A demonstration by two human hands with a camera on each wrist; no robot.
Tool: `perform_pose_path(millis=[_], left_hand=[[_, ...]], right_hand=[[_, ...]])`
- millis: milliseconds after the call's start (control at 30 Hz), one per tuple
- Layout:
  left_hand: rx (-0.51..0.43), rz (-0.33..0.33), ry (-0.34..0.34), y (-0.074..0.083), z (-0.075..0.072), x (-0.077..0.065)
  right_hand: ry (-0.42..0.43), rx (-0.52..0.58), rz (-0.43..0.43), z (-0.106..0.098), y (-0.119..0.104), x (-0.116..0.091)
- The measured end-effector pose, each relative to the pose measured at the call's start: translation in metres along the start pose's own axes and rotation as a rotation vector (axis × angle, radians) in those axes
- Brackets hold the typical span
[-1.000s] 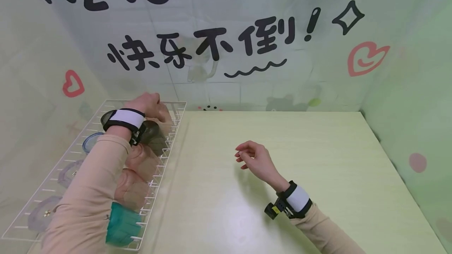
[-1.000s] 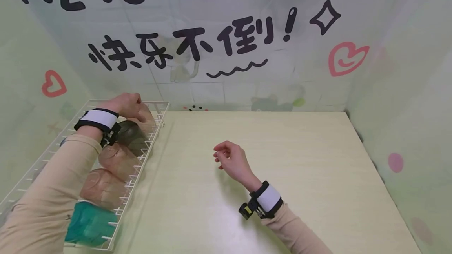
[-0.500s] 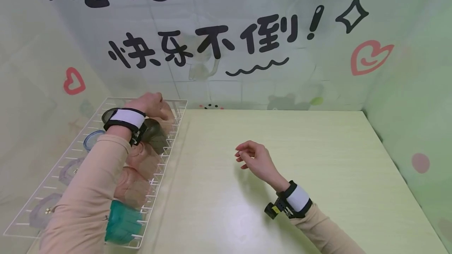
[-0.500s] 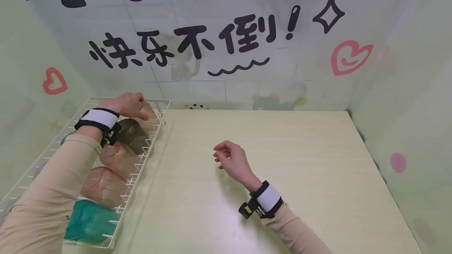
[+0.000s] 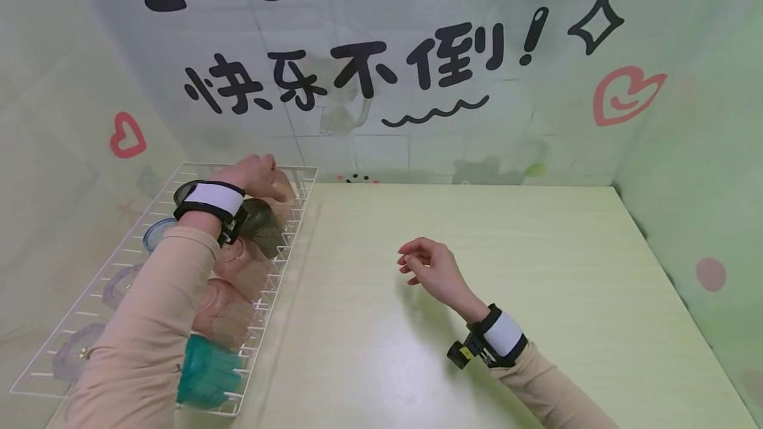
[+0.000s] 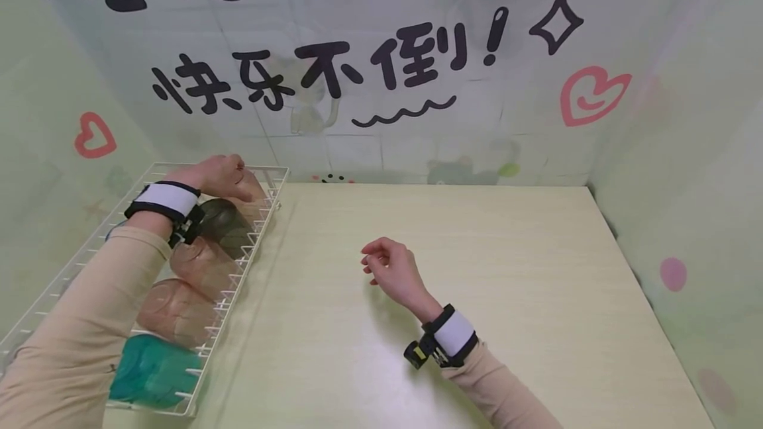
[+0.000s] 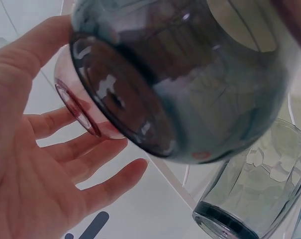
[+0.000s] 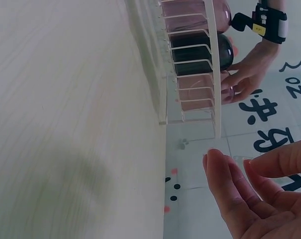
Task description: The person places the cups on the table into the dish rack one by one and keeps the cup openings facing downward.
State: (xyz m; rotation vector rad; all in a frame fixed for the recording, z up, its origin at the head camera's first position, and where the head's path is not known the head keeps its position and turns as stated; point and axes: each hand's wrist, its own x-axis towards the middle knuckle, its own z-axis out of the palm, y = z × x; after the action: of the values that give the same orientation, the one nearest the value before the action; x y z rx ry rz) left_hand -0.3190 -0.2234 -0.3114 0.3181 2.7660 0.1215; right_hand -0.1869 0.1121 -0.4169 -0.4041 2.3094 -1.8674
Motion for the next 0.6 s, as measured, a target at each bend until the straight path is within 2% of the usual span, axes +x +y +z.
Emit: perform_pose_path(millis=[167,300,433,600], left_hand=[[-0.001,-0.009,-0.002,0.0,-0.004,-0.002],[-0.074,-0.028,-0.002,0.001,-0.008,-0.007],[-0.152,-0.004,0.043,0.004,-0.013,-0.009],[-0.157,0.052,0.129,0.01,-0.016,-0.007]], right_hand=[[-0.005,-0.001,-0.002,0.0,0.0,0.001],[-0.01,-0.012,-0.007,0.0,0.0,0.002],[-0.006,-0.032,-0.02,-0.003,-0.002,0.005],[0.007,-0.068,-0.04,-0.007,-0.007,0.009]])
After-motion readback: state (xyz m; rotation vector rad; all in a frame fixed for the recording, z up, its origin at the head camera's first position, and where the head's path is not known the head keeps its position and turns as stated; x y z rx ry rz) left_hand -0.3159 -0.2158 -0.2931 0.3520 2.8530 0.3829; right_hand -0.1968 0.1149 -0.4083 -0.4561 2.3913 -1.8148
